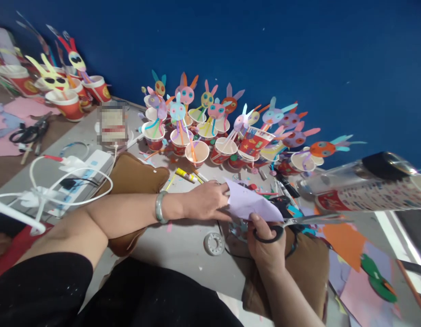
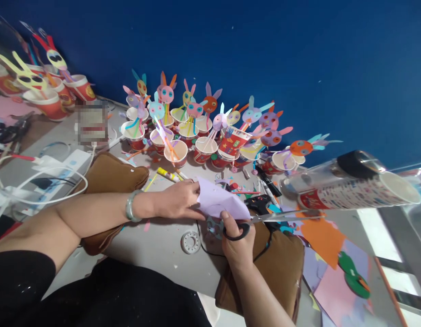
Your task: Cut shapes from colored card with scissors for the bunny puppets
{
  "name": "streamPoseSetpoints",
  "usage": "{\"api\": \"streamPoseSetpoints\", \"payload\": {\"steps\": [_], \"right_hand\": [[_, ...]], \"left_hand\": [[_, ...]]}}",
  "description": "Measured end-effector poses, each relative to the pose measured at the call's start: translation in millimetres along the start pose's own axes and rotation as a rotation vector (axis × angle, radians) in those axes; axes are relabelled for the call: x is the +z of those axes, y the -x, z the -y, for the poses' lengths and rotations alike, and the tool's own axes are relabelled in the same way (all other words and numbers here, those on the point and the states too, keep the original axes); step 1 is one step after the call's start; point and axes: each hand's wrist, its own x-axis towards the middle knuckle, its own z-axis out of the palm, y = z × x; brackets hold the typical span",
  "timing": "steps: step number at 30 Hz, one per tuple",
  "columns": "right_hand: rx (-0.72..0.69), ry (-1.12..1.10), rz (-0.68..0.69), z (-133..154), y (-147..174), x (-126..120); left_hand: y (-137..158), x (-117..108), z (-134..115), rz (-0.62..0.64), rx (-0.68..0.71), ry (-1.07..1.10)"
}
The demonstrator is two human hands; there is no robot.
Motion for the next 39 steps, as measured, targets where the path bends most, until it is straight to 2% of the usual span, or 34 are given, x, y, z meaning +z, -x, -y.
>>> {"api": "streamPoseSetpoints", "payload": {"steps": [2, 5, 8, 12, 16, 21, 26, 33, 39], "right_hand": [[-0.017, 0.090, -0.052, -3.9, -1.7, -6.4], [-0.022, 0.169, -0.044, -9.2, -4.6, -15.3], [-0.052, 0.209, -0.024, -10.1, -5.9, -18.0], [-0.139, 0.284, -0.027, -3.2, -5.0, -13.5], [-0.202, 0.261, -0.070, 7.7, -3.5, -6.3], [-0.119, 0.216, -0.102, 15.2, -1.7, 0.0], [-0.002, 0.088, -0.119, 11.3, -1.0, 1.6], [-0.035, 0.086, -0.108, 8.9, -0.2, 1.5], [-0.069, 0.024, -0.124, 2.3, -3.2, -1.2]], "left_hand": [[-1.1, -13.7, 3.5, -0.006, -0.113, -0.188], [-1.9, -34.4, 10.6, -0.004, -0.440, -0.417], [-1.1, -45.0, 17.8, 0.029, -0.577, -0.513], [-0.1, -42.4, 25.4, 0.089, -0.573, -0.461], [-3.2, -37.6, 29.8, 0.080, -0.551, -0.428], [-9.9, -34.3, 35.0, 0.093, -0.558, -0.442], [-15.7, -30.6, 38.7, -0.006, -0.513, -0.465], [-29.9, -30.5, 33.6, -0.040, -0.558, -0.413], [-32.2, -25.4, 38.8, -0.102, -0.518, -0.361]]}}
